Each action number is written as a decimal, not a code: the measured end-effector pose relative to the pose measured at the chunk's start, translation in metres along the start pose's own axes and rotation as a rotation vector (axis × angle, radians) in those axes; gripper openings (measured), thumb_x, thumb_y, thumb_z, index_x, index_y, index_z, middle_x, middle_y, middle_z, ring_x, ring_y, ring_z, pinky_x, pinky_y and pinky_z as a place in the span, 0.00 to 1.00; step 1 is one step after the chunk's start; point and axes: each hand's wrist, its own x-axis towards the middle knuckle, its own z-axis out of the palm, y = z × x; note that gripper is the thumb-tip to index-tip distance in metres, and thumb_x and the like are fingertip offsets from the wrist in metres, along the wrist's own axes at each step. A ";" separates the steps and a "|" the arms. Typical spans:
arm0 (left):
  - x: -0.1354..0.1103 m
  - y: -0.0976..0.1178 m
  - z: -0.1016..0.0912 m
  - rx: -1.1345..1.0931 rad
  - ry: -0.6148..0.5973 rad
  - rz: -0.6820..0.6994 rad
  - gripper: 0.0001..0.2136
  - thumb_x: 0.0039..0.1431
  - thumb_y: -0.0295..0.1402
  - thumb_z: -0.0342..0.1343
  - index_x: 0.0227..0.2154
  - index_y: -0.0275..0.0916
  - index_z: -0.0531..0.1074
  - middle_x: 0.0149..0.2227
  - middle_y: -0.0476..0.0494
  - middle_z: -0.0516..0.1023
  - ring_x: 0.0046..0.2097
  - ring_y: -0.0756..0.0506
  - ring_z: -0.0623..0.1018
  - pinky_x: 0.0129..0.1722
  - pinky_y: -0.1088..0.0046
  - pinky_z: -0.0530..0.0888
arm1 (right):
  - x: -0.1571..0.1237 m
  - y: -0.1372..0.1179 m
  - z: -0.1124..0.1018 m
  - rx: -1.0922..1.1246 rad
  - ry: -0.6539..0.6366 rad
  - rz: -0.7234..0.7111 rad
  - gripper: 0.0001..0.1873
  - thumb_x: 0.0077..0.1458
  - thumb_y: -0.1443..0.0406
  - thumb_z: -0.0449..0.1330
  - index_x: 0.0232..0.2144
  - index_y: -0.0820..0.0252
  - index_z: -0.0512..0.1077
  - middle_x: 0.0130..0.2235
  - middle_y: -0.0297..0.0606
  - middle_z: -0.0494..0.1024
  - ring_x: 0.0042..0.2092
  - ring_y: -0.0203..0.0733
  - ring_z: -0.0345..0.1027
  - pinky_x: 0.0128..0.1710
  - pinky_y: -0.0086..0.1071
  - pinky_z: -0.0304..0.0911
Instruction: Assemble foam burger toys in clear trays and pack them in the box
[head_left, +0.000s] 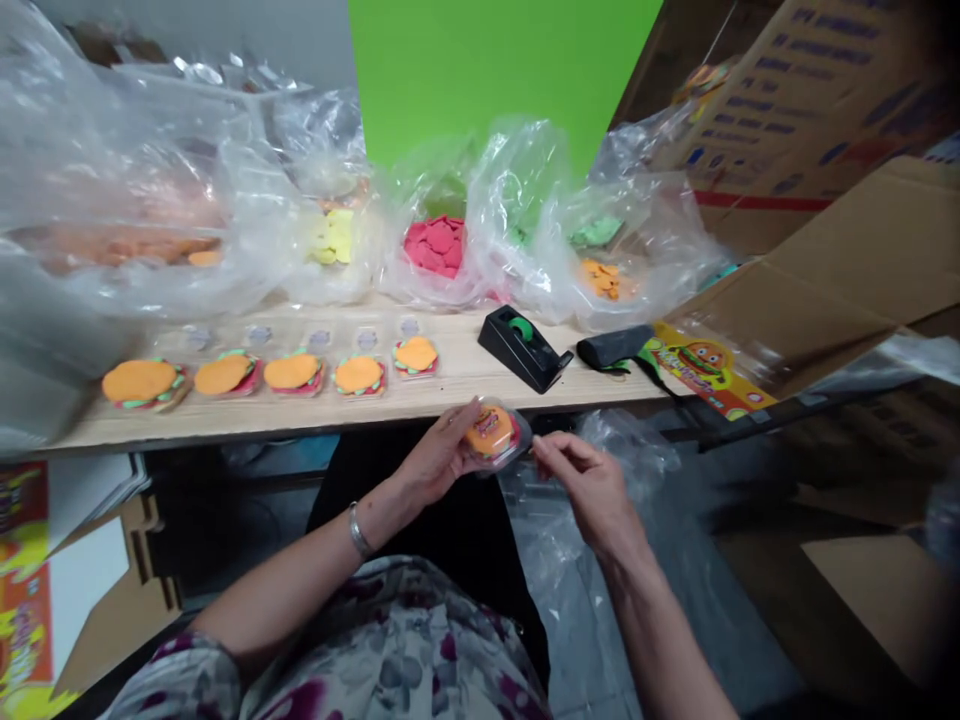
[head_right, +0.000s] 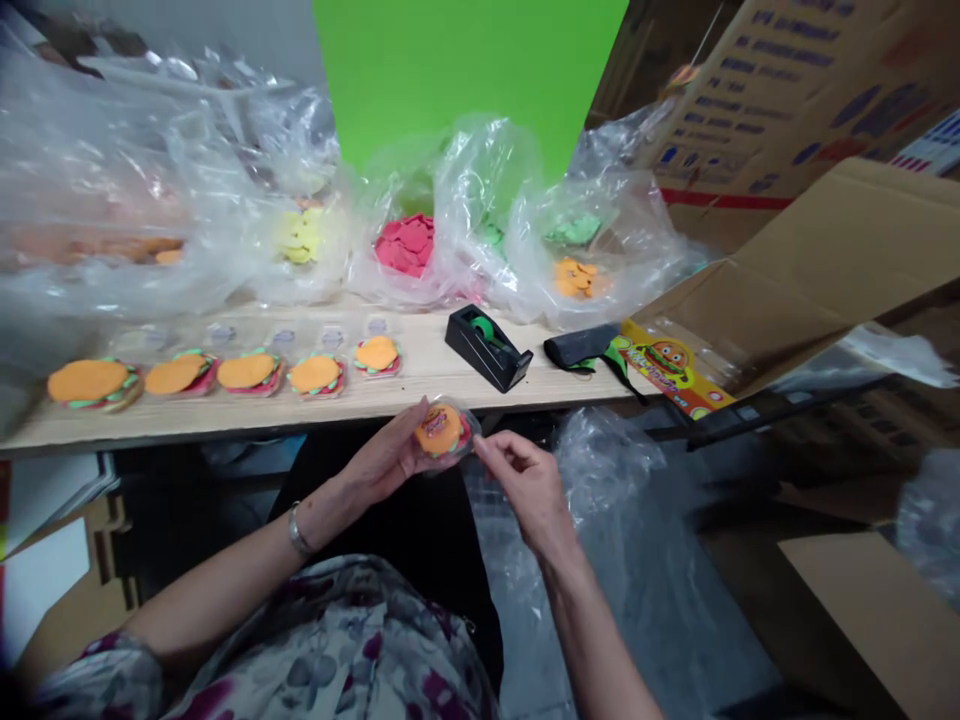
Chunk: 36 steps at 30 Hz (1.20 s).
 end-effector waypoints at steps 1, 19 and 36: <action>0.001 -0.001 0.001 0.000 -0.020 0.008 0.22 0.56 0.46 0.54 0.45 0.33 0.70 0.47 0.33 0.74 0.44 0.42 0.76 0.38 0.68 0.76 | -0.008 0.002 0.007 -0.015 -0.001 0.011 0.17 0.49 0.53 0.62 0.21 0.60 0.71 0.21 0.31 0.65 0.26 0.34 0.57 0.27 0.28 0.54; 0.001 0.000 -0.002 -0.044 -0.070 -0.043 0.21 0.56 0.47 0.54 0.43 0.33 0.72 0.41 0.37 0.77 0.38 0.45 0.78 0.36 0.71 0.75 | -0.022 0.012 0.042 -0.133 0.129 0.053 0.20 0.46 0.49 0.62 0.23 0.60 0.68 0.23 0.31 0.67 0.25 0.34 0.58 0.26 0.29 0.58; 0.000 0.005 -0.004 -0.091 -0.102 -0.409 0.16 0.56 0.44 0.55 0.38 0.36 0.73 0.34 0.44 0.78 0.28 0.50 0.76 0.33 0.71 0.75 | 0.007 0.004 0.008 -0.483 -0.108 -0.994 0.13 0.52 0.67 0.61 0.37 0.41 0.77 0.50 0.32 0.72 0.57 0.48 0.57 0.55 0.47 0.59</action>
